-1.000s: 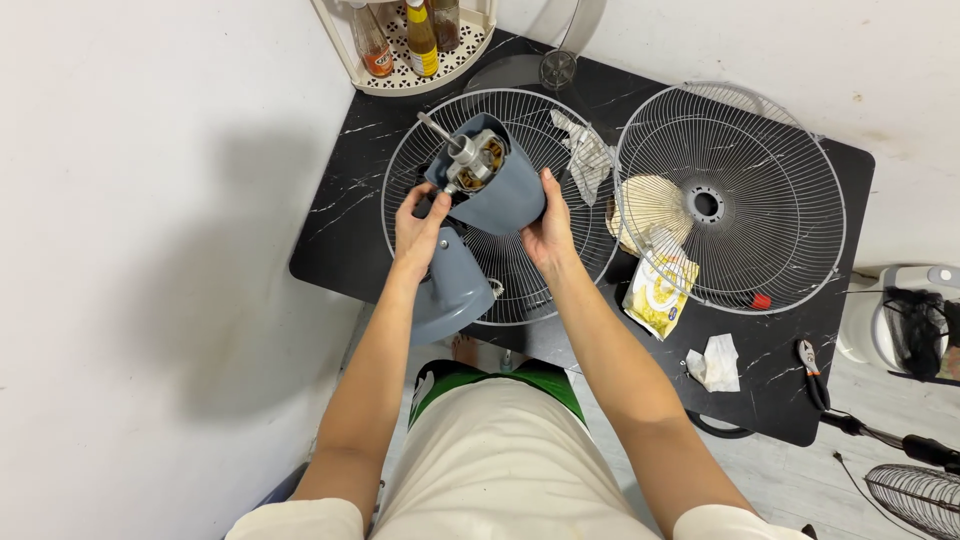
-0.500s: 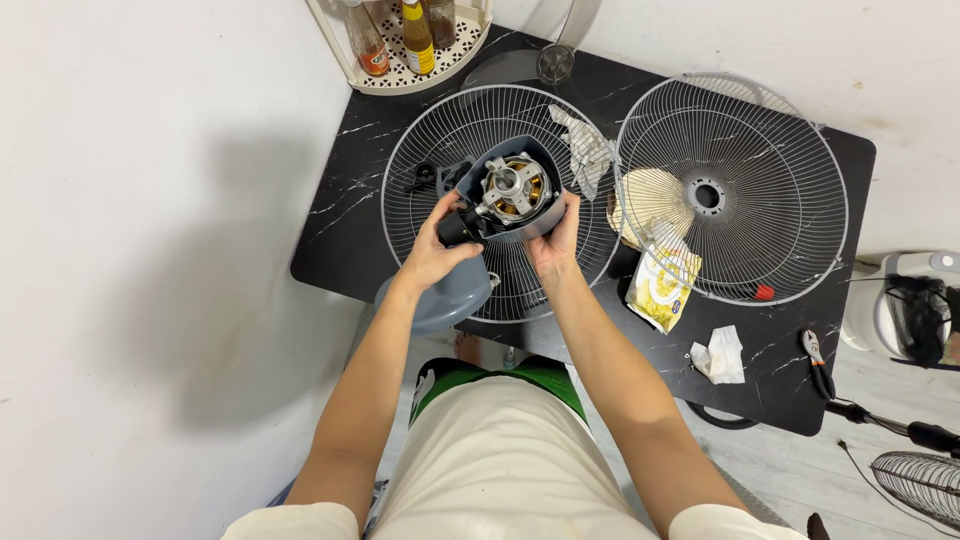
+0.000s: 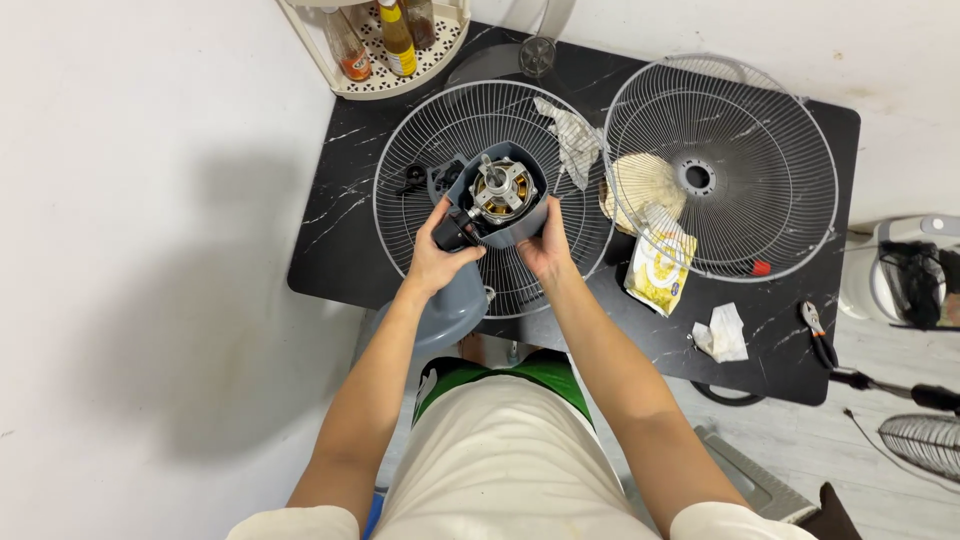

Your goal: The person assembles a grey electric fan on a black table. They attach the motor housing to the fan stand, secure it with a screw, and then attach the fan blade hub to the motor shaft, tightening it with a screwdriver.

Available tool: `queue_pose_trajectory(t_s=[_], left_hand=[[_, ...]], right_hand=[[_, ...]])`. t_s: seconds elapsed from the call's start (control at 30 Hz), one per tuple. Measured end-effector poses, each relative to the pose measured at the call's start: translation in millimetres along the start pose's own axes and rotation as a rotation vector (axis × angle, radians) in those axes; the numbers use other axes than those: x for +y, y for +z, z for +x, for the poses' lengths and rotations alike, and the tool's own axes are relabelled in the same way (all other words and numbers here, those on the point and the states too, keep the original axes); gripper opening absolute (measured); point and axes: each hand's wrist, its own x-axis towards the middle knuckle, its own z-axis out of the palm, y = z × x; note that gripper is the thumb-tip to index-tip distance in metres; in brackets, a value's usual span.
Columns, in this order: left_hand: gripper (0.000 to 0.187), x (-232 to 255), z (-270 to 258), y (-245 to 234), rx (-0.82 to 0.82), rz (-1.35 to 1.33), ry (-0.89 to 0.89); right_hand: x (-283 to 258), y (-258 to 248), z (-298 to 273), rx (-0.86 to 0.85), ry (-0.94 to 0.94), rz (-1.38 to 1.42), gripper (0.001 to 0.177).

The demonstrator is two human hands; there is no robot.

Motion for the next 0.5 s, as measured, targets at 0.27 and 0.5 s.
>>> queue_pose_trajectory(t_s=[0.27, 0.5], left_hand=[[0.105, -2, 1, 21, 0.058, -0.116, -0.073], [0.104, -14, 1, 31, 0.029, 0.002, -0.029]], right_hand=[[-7, -44, 2, 0.251, -0.039, -0.436, 0.033], [5, -82, 6, 0.381, -0.010, -0.843, 0.024]])
